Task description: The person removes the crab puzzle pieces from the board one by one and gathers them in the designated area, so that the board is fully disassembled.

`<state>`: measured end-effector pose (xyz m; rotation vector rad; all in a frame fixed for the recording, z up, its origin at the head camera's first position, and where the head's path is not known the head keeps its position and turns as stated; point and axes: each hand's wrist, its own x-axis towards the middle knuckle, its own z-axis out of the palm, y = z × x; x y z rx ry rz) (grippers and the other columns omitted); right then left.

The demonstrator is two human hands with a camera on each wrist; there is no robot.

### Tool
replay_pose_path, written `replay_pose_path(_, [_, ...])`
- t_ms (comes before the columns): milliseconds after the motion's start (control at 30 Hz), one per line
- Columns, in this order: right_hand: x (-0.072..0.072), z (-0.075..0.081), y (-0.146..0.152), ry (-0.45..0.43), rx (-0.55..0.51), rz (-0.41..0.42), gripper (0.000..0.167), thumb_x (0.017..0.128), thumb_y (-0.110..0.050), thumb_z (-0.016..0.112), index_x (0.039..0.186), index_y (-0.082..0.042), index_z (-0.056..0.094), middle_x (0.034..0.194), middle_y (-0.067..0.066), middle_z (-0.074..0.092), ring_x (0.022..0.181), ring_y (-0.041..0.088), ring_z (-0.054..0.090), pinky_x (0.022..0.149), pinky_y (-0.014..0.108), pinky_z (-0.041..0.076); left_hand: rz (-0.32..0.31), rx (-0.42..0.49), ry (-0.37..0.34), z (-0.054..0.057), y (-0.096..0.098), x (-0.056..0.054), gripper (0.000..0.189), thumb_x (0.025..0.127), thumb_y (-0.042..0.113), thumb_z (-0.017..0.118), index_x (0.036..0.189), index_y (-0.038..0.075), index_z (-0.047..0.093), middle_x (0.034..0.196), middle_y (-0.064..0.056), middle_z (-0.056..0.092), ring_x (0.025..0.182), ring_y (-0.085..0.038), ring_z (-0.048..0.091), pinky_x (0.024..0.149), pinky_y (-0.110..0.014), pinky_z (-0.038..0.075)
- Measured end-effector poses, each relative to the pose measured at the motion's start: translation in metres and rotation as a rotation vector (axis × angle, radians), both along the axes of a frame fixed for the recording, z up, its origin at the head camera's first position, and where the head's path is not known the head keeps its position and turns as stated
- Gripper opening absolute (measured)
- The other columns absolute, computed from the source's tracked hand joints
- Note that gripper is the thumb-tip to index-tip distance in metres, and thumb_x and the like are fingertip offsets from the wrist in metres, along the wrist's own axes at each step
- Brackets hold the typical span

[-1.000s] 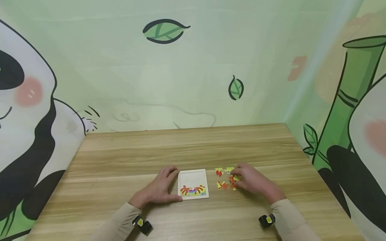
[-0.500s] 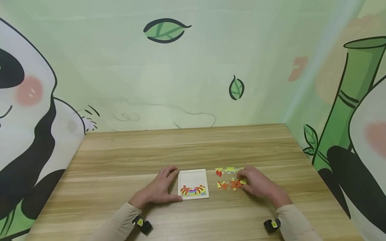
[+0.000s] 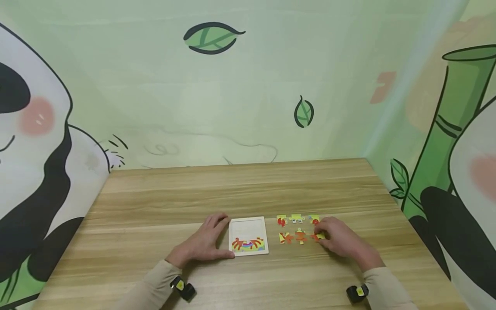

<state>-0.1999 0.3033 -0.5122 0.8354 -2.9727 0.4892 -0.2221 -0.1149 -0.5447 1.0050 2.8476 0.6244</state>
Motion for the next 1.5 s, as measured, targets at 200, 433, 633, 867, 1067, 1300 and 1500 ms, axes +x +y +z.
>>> replay_pose_path(200, [0.000, 0.001, 0.001, -0.049, 0.005, -0.031, 0.018, 0.078, -0.008, 0.079, 0.093, -0.015, 0.072, 0.099, -0.001, 0.068, 0.096, 0.024, 0.063, 0.086, 0.047, 0.053, -0.001, 0.007, 0.006, 0.001, -0.001, 0.000, 0.106, 0.073, 0.069, 0.070, 0.147, 0.000, 0.037, 0.147, -0.016, 0.035, 0.136, -0.031, 0.033, 0.115, -0.046, 0.031])
replay_pose_path(433, [0.002, 0.004, 0.001, -0.058, 0.001, -0.024, 0.018, 0.077, -0.007, 0.078, 0.093, -0.014, 0.073, 0.100, 0.003, 0.067, 0.095, 0.026, 0.063, 0.085, 0.048, 0.053, -0.003, 0.003, 0.003, -0.001, 0.000, 0.000, 0.106, 0.073, 0.070, 0.069, 0.147, 0.001, 0.037, 0.147, -0.014, 0.035, 0.136, -0.031, 0.032, 0.115, -0.046, 0.030])
replay_pose_path(633, [0.002, 0.004, 0.001, -0.061, 0.016, -0.012, 0.018, 0.078, -0.009, 0.078, 0.094, -0.014, 0.073, 0.101, 0.003, 0.067, 0.095, 0.026, 0.063, 0.085, 0.048, 0.053, -0.008, 0.003, -0.002, -0.001, -0.001, -0.001, 0.106, 0.073, 0.069, 0.070, 0.147, 0.001, 0.037, 0.147, -0.015, 0.035, 0.137, -0.031, 0.032, 0.115, -0.047, 0.030])
replay_pose_path(867, [0.001, 0.004, 0.000, -0.058, 0.020, -0.023, 0.018, 0.077, -0.008, 0.078, 0.094, -0.014, 0.073, 0.100, 0.003, 0.068, 0.095, 0.025, 0.064, 0.085, 0.047, 0.054, -0.012, 0.006, 0.009, -0.002, -0.001, 0.000, 0.105, 0.074, 0.069, 0.069, 0.146, 0.000, 0.038, 0.146, -0.015, 0.036, 0.136, -0.031, 0.033, 0.115, -0.046, 0.031])
replay_pose_path(1067, [-0.002, 0.004, -0.002, -0.021, -0.017, -0.021, 0.019, 0.077, -0.009, 0.079, 0.094, -0.013, 0.073, 0.096, -0.002, 0.068, 0.091, 0.020, 0.063, 0.082, 0.043, 0.054, -0.009, 0.005, 0.005, 0.000, -0.001, -0.001, 0.105, 0.074, 0.068, 0.070, 0.147, 0.000, 0.037, 0.147, -0.015, 0.035, 0.136, -0.031, 0.032, 0.115, -0.047, 0.031])
replay_pose_path(1300, [-0.005, 0.008, -0.012, 0.027, -0.048, -0.011, 0.024, 0.080, -0.014, 0.078, 0.102, -0.007, 0.071, 0.096, 0.001, 0.069, 0.089, 0.019, 0.065, 0.080, 0.041, 0.055, -0.006, 0.000, -0.012, 0.001, 0.000, -0.001, 0.106, 0.073, 0.067, 0.071, 0.148, 0.001, 0.036, 0.148, -0.015, 0.034, 0.137, -0.031, 0.032, 0.116, -0.047, 0.030])
replay_pose_path(1500, [-0.008, 0.013, -0.032, 0.009, -0.071, 0.002, 0.030, 0.082, -0.014, 0.076, 0.109, -0.005, 0.069, 0.100, 0.003, 0.070, 0.089, 0.017, 0.064, 0.079, 0.039, 0.055, -0.003, -0.002, -0.007, 0.000, 0.000, 0.000, 0.106, 0.073, 0.069, 0.070, 0.147, 0.001, 0.036, 0.148, -0.015, 0.034, 0.137, -0.031, 0.031, 0.116, -0.046, 0.030])
